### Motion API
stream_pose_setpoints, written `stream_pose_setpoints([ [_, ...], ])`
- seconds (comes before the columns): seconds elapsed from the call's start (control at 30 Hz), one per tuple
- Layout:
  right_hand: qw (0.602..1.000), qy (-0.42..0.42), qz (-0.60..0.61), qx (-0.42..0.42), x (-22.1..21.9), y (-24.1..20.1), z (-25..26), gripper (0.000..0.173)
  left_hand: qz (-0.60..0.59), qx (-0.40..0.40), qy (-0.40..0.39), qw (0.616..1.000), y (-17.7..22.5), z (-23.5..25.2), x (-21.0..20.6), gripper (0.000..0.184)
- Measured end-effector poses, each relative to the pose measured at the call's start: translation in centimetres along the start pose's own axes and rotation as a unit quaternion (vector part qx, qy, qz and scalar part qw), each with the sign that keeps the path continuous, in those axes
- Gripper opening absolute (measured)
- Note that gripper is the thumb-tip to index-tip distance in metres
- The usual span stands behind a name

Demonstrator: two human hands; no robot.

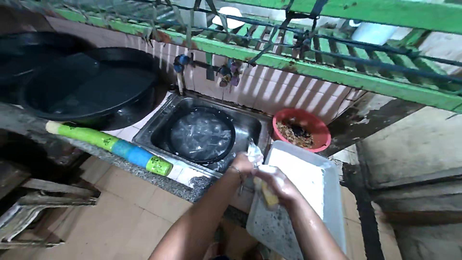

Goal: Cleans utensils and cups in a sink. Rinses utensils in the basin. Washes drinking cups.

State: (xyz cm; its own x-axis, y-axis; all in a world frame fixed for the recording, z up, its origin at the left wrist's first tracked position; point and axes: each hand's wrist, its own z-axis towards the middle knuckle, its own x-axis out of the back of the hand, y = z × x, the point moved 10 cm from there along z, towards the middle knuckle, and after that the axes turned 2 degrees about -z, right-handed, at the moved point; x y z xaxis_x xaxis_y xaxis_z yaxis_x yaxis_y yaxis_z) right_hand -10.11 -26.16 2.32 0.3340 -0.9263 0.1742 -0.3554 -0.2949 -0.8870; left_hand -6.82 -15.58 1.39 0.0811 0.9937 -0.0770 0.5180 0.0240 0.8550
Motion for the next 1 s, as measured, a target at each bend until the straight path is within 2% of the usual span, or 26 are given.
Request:
stream_pose_setpoints([
  [0.1,0.998,-0.022,0.057,0.001,-1.8,-0.5,-1.0,0.019,-0.01,-0.016,0.085,0.996,2.2,1.9,4.1,0.033],
  [0.17,0.999,-0.009,0.031,0.004,-1.2,-1.0,-1.9,0.019,0.065,-0.01,0.135,0.989,4.3,4.5,8.1,0.045],
  [0.27,0.984,0.124,-0.129,-0.023,4.4,0.4,-1.9,0.032,0.204,0.005,0.183,0.962,6.5,7.9,13.7,0.051],
  [0.33,0.951,0.229,-0.208,-0.029,9.3,2.8,-0.7,0.051,0.225,0.009,0.177,0.958,6.3,8.0,14.0,0.038],
  [0.4,0.911,0.292,-0.283,-0.061,12.8,6.0,0.9,0.065,0.195,-0.008,0.146,0.97,5.3,7.2,11.6,0.03],
  [0.43,0.89,0.313,-0.321,-0.088,13.9,7.8,1.5,0.071,0.16,-0.012,0.113,0.981,4.5,6.7,9.4,0.031],
  [0.53,0.828,0.287,-0.442,-0.191,14.3,11.9,1.6,0.083,0.052,-0.005,0.031,0.998,2.5,4.3,2.9,0.032],
  [0.57,0.817,0.257,-0.468,-0.215,13.8,12.9,1.5,0.078,0.042,-0.003,0.014,0.999,2.0,3.8,1.3,0.03],
  [0.63,0.836,0.207,-0.465,-0.205,13.0,13.6,1.6,0.059,0.049,0.008,-0.02,0.999,0.8,3.2,-1.4,0.028],
  [0.7,0.892,0.236,-0.374,-0.092,12.5,10.4,1.2,0.047,0.069,0.013,-0.034,0.997,-0.2,3.0,-3.2,0.027],
  [0.77,0.907,0.326,-0.268,0.009,11.7,4.4,-0.3,0.051,0.134,0.0,-0.035,0.99,-0.6,3.1,-4.7,0.026],
  [0.8,0.904,0.346,-0.251,0.025,10.7,1.6,-1.0,0.055,0.194,-0.022,-0.035,0.98,-0.5,2.8,-5.5,0.027],
  [0.83,0.893,0.344,-0.287,0.04,9.5,-0.9,-1.3,0.056,0.256,-0.058,-0.038,0.964,-0.1,2.1,-6.3,0.028],
  [0.9,0.844,0.327,-0.412,0.107,8.5,-4.1,-0.5,0.041,0.342,-0.122,-0.049,0.931,0.8,-0.4,-8.1,0.027],
  [0.93,0.832,0.312,-0.447,0.1,9.4,-4.1,0.5,0.037,0.365,-0.134,-0.058,0.919,0.8,-1.3,-8.6,0.03],
  [1.0,0.838,0.304,-0.446,0.083,11.2,-3.7,1.6,0.036,0.364,-0.141,-0.06,0.919,0.4,-1.6,-8.9,0.033],
])
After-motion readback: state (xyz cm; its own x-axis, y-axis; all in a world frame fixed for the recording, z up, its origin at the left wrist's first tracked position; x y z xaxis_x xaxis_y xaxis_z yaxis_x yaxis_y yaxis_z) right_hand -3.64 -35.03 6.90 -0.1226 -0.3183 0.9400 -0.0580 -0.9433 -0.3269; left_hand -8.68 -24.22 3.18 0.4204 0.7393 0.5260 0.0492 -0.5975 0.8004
